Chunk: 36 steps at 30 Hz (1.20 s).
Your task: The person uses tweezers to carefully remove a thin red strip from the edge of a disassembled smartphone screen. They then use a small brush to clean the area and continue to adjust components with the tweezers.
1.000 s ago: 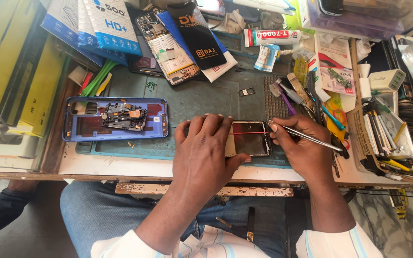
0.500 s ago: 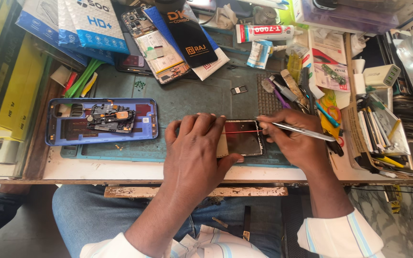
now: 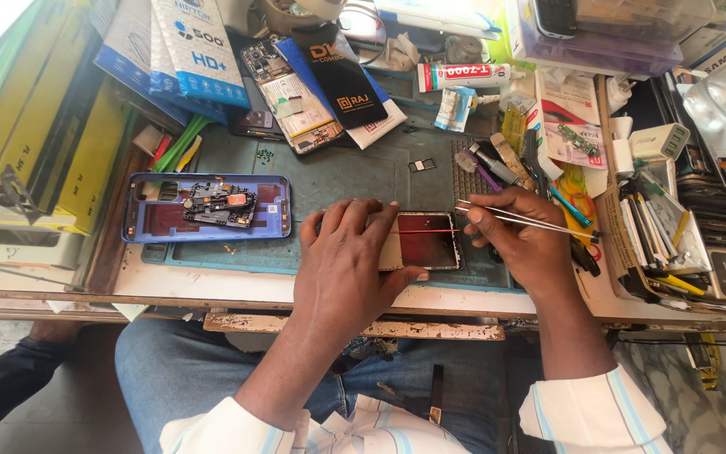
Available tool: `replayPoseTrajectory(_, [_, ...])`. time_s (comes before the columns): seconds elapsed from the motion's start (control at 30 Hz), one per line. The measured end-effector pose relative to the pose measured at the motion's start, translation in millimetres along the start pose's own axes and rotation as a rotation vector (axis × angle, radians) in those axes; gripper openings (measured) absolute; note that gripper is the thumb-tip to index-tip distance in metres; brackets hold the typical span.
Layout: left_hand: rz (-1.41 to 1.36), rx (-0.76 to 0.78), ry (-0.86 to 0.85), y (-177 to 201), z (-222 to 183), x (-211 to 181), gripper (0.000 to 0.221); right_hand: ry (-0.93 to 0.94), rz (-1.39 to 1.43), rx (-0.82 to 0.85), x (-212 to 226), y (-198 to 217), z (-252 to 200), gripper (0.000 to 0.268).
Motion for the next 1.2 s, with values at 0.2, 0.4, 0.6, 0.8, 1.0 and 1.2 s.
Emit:
replayPoseTrajectory(0.2, [-0.014, -0.050, 0.005, 2.1, -1.8, 2.7, 0.088, 0.075, 0.009, 0.055, 3.8, 7.4, -3.0, 0.023])
replayPoseTrajectory(0.4, [-0.030, 0.101, -0.088, 3.3, 11.2, 8.9, 0.091, 0.057, 0.040, 0.092, 4.6, 5.5, -6.6, 0.022])
replayPoseTrajectory(0.6, [0.009, 0.148, -0.090, 4.6, 14.7, 14.6, 0.092, 0.067, -0.062, 0.098, 5.0, 6.5, -16.0, 0.023])
replayPoseTrajectory(0.8, [0.019, -0.075, 0.058, 5.3, -4.6, 1.7, 0.101, 0.167, -0.187, 0.165, 15.1, 11.5, -11.6, 0.023])
replayPoseTrajectory(1.0, [0.088, -0.121, 0.104, -1.0, -12.5, 2.5, 0.108, 0.154, -0.232, 0.143, 14.0, 12.1, -9.4, 0.020])
replayPoseTrajectory(1.2, [0.073, -0.121, 0.108, -2.2, -15.1, 3.4, 0.105, 0.149, -0.245, 0.149, 13.4, 12.6, -9.5, 0.020])
Point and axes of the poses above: each hand's wrist, its own z-axis towards the middle knuckle, its own y-axis out of the back of the hand, x = y × z, the point moved 4 cm from there along z, towards the middle knuckle, and after that the axes turned 1 degree about -x, right-handed, at the moved point
